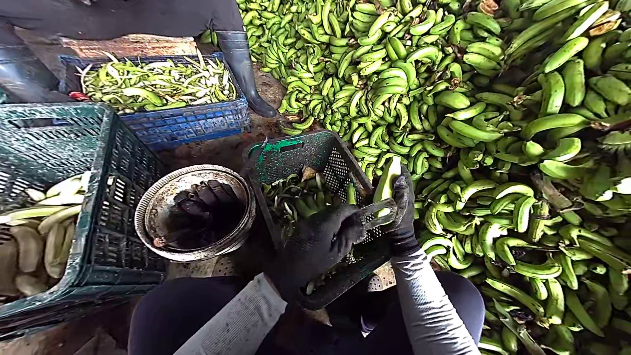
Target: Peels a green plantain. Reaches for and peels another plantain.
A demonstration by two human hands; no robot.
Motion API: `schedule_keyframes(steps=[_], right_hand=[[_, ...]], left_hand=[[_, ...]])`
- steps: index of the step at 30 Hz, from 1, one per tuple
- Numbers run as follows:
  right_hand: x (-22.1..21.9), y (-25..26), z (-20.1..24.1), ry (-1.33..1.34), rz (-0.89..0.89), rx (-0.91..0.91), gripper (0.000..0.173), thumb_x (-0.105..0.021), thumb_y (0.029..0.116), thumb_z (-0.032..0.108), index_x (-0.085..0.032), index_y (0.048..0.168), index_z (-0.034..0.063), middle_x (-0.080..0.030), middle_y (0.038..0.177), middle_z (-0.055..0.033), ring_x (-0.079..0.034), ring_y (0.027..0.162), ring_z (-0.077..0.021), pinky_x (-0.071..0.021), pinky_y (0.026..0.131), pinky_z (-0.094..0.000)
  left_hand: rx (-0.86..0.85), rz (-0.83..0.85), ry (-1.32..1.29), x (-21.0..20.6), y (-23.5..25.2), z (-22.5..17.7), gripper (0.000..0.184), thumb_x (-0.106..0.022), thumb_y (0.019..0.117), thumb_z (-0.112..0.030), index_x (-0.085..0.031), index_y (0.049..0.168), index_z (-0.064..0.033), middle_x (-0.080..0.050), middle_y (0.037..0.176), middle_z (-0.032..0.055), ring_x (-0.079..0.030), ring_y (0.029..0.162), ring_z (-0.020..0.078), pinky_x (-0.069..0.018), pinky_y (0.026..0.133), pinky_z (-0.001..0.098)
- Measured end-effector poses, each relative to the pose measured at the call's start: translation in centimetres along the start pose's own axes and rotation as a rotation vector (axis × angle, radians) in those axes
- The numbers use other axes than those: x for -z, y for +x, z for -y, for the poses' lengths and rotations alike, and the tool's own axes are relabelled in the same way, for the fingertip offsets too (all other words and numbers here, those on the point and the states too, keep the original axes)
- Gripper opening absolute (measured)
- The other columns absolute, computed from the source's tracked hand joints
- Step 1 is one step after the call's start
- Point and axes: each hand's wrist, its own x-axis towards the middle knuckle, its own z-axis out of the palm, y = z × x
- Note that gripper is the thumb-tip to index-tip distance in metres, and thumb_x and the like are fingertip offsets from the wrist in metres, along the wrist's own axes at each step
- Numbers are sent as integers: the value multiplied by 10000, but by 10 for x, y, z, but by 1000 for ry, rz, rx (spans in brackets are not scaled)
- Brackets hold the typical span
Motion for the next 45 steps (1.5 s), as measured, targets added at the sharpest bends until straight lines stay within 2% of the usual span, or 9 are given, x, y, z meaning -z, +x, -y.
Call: schedule_keyframes(steps=[4, 6, 12, 19, 24, 28, 34, 40, 45], right_hand=[[-9, -20, -6, -26, 193, 54, 535, -653, 933, 281, -527, 1375, 9, -687, 1054, -44, -655, 889, -44, -574, 816, -258], [-24, -33, -5, 294, 339, -189, 322, -508, 1027, 269, -576, 1245, 42, -684, 850, -40, -653, 662, -100, -591, 607, -290], [-25, -22, -3, 300, 131, -222, 434, -363, 1077, 415, -505, 1356, 115, -693, 909, -39, -676, 720, -119, -601, 625, -303], [-35, 3, 28, -98, -361, 100, 619, -398, 1075, 353, -188, 1613, 128, -505, 1459, -86, -564, 1223, -81, -482, 1040, -306], [-20, -7, 19, 6, 322, -108, 358, -426, 1056, 263, -563, 1319, 64, -676, 998, -81, -657, 817, -133, -585, 724, -347], [-15, -14, 21, 190, 731, -399, 482, -405, 1019, 287, -503, 1435, 63, -679, 1106, -53, -658, 916, -82, -572, 806, -270], [-18, -12, -2, 608, 402, -513, 533, -647, 918, 483, -521, 1334, 174, -698, 1008, -56, -695, 854, -163, -604, 733, -349], [-27, -4, 7, 690, -108, -356, 340, -418, 1079, 389, -517, 1318, 168, -657, 1104, -30, -662, 994, -141, -582, 853, -369], [-28, -5, 12, 334, -293, -334, 387, -402, 1076, 454, -549, 1224, 128, -606, 957, -42, -622, 828, -139, -563, 725, -375]], left_hand=[[-38, -105, 162, 2, 14, 24, 321, -635, 998, -313, -683, 1244, -112, -724, 1024, 57, -707, 898, 179, -604, 816, 426], [33, -172, 249, 12, 24, 44, 338, -656, 994, -297, -667, 1264, -94, -720, 1045, 100, -707, 928, 243, -588, 839, 493], [123, -183, 118, 20, 18, 28, 383, -575, 1039, -300, -597, 1344, -69, -687, 1109, 113, -687, 927, 190, -591, 839, 430], [-56, -274, 69, -20, -1, -2, 393, -631, 1004, -304, -646, 1272, -17, -716, 1018, 95, -696, 892, 120, -596, 842, 299], [117, -157, 138, 5, 20, 32, 395, -560, 1046, -301, -608, 1351, -55, -696, 1169, 130, -692, 1036, 229, -568, 928, 476], [243, -178, 177, 24, 28, 52, 396, -542, 1066, -328, -591, 1360, -66, -689, 1166, 148, -688, 1019, 259, -551, 919, 511], [123, -172, 174, 7, 17, 46, 413, -538, 1056, -338, -592, 1359, -63, -688, 1130, 120, -686, 953, 202, -576, 869, 440], [-115, -324, 321, -20, 6, 34, 447, -648, 981, -394, -672, 1277, -61, -717, 1033, 155, -704, 912, 281, -590, 817, 478], [-124, -345, 389, -26, 1, 29, 450, -649, 974, -419, -682, 1270, -82, -708, 1006, 167, -694, 895, 308, -580, 804, 483]])
